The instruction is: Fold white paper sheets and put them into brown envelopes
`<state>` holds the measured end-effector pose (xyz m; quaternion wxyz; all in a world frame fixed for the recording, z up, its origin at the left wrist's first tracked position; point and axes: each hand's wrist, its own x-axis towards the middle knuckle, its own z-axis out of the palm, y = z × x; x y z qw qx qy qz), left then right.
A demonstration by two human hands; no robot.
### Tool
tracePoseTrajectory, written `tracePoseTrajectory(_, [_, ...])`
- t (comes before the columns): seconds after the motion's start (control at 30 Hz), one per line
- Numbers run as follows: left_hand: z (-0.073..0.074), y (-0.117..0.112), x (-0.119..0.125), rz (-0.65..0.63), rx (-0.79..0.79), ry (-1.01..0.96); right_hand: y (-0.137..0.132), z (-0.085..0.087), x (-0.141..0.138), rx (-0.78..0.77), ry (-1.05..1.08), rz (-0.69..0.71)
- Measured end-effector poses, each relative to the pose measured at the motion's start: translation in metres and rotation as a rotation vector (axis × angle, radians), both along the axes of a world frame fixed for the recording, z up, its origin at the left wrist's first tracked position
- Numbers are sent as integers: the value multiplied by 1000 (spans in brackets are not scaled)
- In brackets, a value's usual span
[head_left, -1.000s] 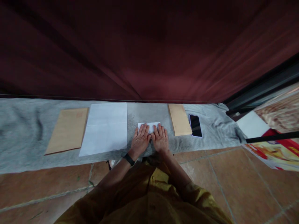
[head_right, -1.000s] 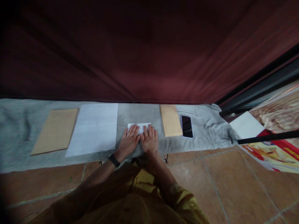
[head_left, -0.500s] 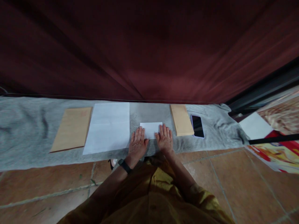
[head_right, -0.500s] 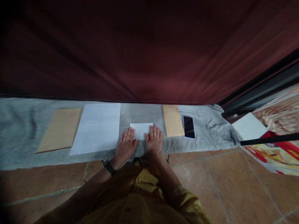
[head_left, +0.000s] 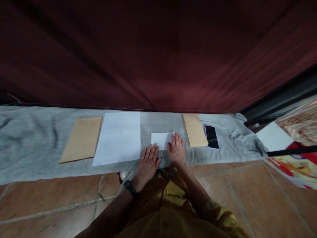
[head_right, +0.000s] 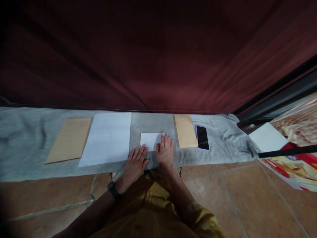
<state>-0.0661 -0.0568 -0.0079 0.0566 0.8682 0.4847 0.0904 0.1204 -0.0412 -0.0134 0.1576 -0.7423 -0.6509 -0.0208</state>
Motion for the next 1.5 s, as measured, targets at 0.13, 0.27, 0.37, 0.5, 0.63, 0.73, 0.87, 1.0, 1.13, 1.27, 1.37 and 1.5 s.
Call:
tracePoseTrajectory(0.13, [-2,-2,1,3,37,8,6,1,-4,34,67,-50])
tracePoseTrajectory(0.27, [-5,-4,0,9,59,10,15,3,7,9,138,-133])
tracePoseTrajectory(0.37, [-6,-4,-1,11,65,0,25,7,17,-43,205,-192])
tracePoseTrajectory(0.5, [-8,-4,-1,3,77,-9,36,8,26,-78,380,-224])
tracePoseTrajectory(0.63, [-9,-4,-1,3,94,-11,40,6,29,-81,464,-262])
tracePoseTrajectory(0.73, [-8,-2,1,15,83,-14,44,9,34,-68,465,-277])
tracePoseTrajectory(0.87, [-7,2,5,0,50,-7,53,15,43,-55,443,-324])
tracePoseTrajectory(1.0, [-7,5,9,-1,40,-23,52,17,43,-17,339,-290])
tracePoseTrajectory(1.13, [-9,7,11,-13,45,-48,43,14,24,160,152,-110])
tracePoseTrajectory(1.27, [-8,7,12,-16,39,-64,42,5,-7,112,208,245])
tracePoseTrajectory(1.37, [-6,7,12,-18,20,-58,47,1,-23,-2,175,378])
tracePoseTrajectory(1.5, [-2,7,13,-20,17,-50,53,0,-25,-61,72,390])
